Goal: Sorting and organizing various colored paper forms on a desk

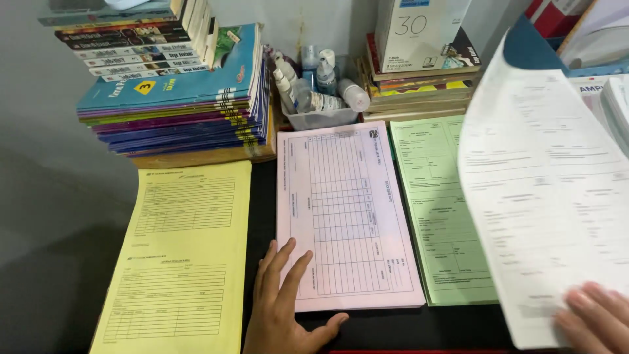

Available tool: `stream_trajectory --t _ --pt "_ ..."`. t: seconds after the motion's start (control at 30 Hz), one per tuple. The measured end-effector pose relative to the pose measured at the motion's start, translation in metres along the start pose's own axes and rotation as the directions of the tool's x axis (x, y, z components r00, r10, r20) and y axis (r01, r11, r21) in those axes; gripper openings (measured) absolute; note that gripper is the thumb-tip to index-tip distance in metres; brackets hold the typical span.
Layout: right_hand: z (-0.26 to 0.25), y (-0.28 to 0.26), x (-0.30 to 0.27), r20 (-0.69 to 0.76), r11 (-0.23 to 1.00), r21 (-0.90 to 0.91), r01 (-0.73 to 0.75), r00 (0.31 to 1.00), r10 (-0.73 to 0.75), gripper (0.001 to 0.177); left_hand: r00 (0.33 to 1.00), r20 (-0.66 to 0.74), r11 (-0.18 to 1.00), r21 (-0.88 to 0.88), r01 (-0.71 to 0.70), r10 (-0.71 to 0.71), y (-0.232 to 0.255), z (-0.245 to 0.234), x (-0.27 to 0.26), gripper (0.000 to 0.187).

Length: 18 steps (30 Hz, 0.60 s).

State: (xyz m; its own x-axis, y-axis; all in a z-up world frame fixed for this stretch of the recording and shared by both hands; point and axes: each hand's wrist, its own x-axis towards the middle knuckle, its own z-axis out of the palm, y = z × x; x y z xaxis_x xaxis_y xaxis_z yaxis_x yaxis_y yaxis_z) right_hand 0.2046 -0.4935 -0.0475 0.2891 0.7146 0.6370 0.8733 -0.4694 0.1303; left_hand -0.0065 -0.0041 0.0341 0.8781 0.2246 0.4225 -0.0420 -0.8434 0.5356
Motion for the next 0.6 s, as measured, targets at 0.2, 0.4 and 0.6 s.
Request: stream_trajectory --t 0.2,0.4,0.6 --pt "-0.047 -0.141 0.188 0.059 0.963 0.181 -0.2 0.98 0.192 0.021 0.999 -0.03 0.999 0.03 -0.04 0.041 -0.01 0.012 -0.005 0.087" --pt "-0.03 -0.13 0.169 0.141 0.931 0.309 -0.192 0.978 0.154 0.027 0.997 -0.056 0.997 0.049 -0.052 0.055 -0.014 0.018 -0.006 0.088" --pt "-0.032 -0.126 0.174 0.025 0.893 0.362 -0.267 0.961 0.277 0.021 0.997 -0.073 0.996 0.087 -0.011 0.017 -0.01 0.023 -0.005 0.087"
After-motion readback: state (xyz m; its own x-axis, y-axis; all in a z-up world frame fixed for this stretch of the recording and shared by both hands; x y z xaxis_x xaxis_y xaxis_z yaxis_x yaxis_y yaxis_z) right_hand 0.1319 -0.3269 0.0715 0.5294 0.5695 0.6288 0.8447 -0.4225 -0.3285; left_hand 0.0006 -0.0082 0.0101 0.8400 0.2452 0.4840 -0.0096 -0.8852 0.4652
